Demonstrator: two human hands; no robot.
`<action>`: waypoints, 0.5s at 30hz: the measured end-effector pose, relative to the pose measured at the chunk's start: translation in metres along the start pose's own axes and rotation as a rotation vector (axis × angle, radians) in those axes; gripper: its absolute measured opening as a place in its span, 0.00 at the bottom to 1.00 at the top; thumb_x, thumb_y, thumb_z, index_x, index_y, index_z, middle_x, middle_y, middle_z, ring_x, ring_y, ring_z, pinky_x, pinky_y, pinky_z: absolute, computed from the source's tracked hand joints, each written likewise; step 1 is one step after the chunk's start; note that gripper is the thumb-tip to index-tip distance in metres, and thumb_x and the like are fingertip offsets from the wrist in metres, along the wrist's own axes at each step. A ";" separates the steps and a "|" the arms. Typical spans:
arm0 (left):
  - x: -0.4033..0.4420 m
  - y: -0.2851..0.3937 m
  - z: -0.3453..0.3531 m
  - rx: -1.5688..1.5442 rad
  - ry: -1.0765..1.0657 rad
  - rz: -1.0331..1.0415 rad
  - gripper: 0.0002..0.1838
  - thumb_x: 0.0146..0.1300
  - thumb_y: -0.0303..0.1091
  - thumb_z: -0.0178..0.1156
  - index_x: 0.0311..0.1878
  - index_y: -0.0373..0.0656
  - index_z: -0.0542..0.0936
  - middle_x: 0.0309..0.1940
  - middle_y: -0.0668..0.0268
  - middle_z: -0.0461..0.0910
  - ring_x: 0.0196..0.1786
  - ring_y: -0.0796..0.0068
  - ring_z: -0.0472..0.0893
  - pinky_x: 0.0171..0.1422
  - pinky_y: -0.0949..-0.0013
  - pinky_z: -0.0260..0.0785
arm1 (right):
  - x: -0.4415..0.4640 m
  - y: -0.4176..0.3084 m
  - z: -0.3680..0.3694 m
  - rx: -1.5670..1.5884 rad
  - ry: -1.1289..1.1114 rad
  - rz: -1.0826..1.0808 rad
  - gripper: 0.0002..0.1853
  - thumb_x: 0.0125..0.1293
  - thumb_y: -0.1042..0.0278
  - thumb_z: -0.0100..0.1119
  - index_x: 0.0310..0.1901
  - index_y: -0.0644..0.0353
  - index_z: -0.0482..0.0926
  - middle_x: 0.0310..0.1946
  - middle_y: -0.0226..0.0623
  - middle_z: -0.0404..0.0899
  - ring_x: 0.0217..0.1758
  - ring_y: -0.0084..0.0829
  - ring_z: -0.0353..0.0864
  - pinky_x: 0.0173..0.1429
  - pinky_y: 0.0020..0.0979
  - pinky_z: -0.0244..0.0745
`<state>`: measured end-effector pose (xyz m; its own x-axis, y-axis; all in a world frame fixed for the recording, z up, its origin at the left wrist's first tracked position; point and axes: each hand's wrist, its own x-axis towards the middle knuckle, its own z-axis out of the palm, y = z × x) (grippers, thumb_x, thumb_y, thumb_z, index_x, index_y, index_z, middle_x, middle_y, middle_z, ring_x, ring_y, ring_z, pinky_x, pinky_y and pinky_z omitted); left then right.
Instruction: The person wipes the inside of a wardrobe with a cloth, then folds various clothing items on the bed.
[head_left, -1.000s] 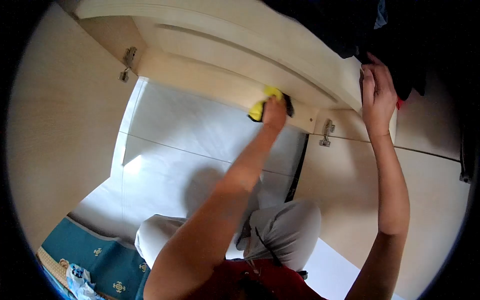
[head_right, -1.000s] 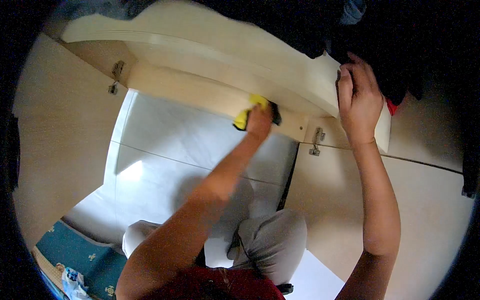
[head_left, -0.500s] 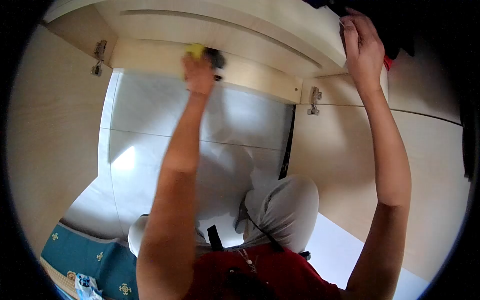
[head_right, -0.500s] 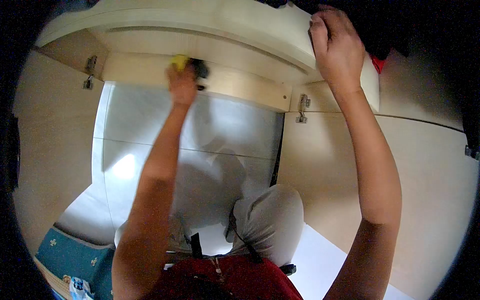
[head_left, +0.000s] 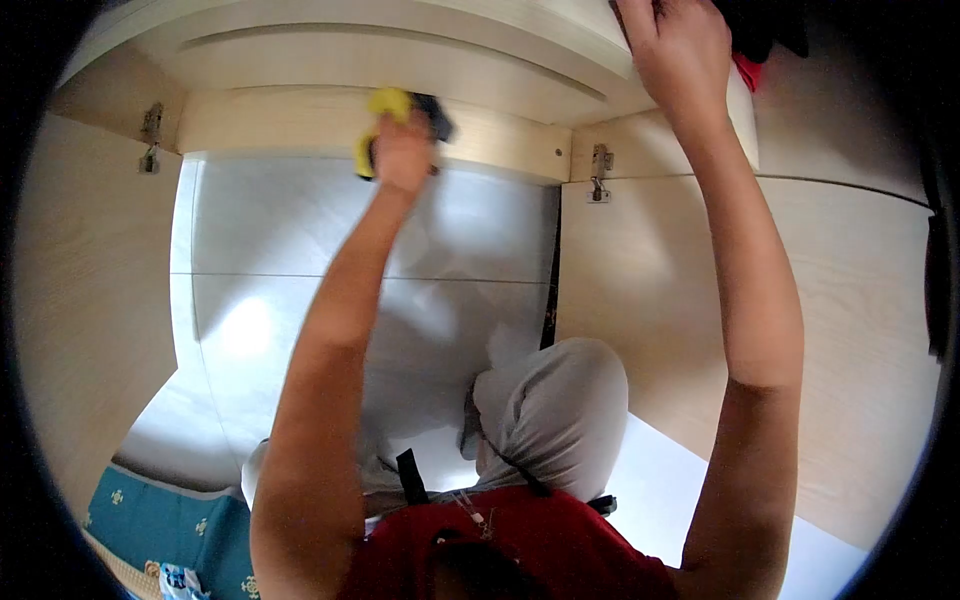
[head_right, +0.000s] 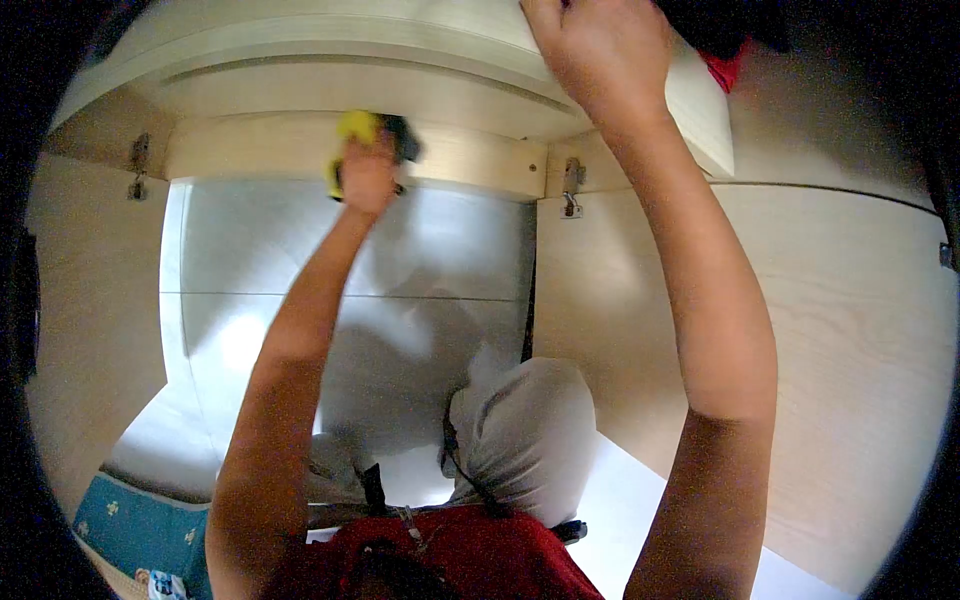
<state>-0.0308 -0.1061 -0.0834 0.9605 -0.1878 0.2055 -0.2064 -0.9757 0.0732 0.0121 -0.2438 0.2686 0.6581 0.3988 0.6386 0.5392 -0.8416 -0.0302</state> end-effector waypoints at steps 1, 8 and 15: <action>0.004 0.035 0.005 0.081 -0.125 0.182 0.22 0.62 0.34 0.47 0.59 0.37 0.72 0.51 0.50 0.78 0.57 0.48 0.73 0.69 0.50 0.54 | 0.000 0.003 0.001 -0.002 -0.002 -0.009 0.08 0.60 0.68 0.53 0.30 0.64 0.77 0.38 0.47 0.79 0.41 0.47 0.79 0.44 0.39 0.74; 0.026 0.179 0.011 -0.321 -0.183 0.229 0.22 0.64 0.39 0.49 0.60 0.45 0.73 0.60 0.63 0.71 0.61 0.57 0.66 0.67 0.59 0.57 | -0.004 0.012 0.004 0.053 0.037 -0.038 0.08 0.59 0.69 0.53 0.31 0.65 0.76 0.35 0.46 0.78 0.37 0.49 0.78 0.41 0.40 0.73; 0.055 0.234 0.018 -0.579 -0.235 0.024 0.22 0.60 0.40 0.53 0.58 0.45 0.74 0.59 0.63 0.71 0.60 0.59 0.66 0.61 0.59 0.61 | -0.006 0.015 0.002 0.046 0.010 0.023 0.08 0.59 0.67 0.54 0.28 0.64 0.75 0.31 0.44 0.77 0.34 0.48 0.78 0.38 0.41 0.72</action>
<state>-0.0228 -0.3466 -0.0721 0.9562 -0.2928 -0.0022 -0.2325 -0.7639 0.6020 0.0172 -0.2577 0.2622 0.6653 0.3758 0.6450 0.5477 -0.8329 -0.0797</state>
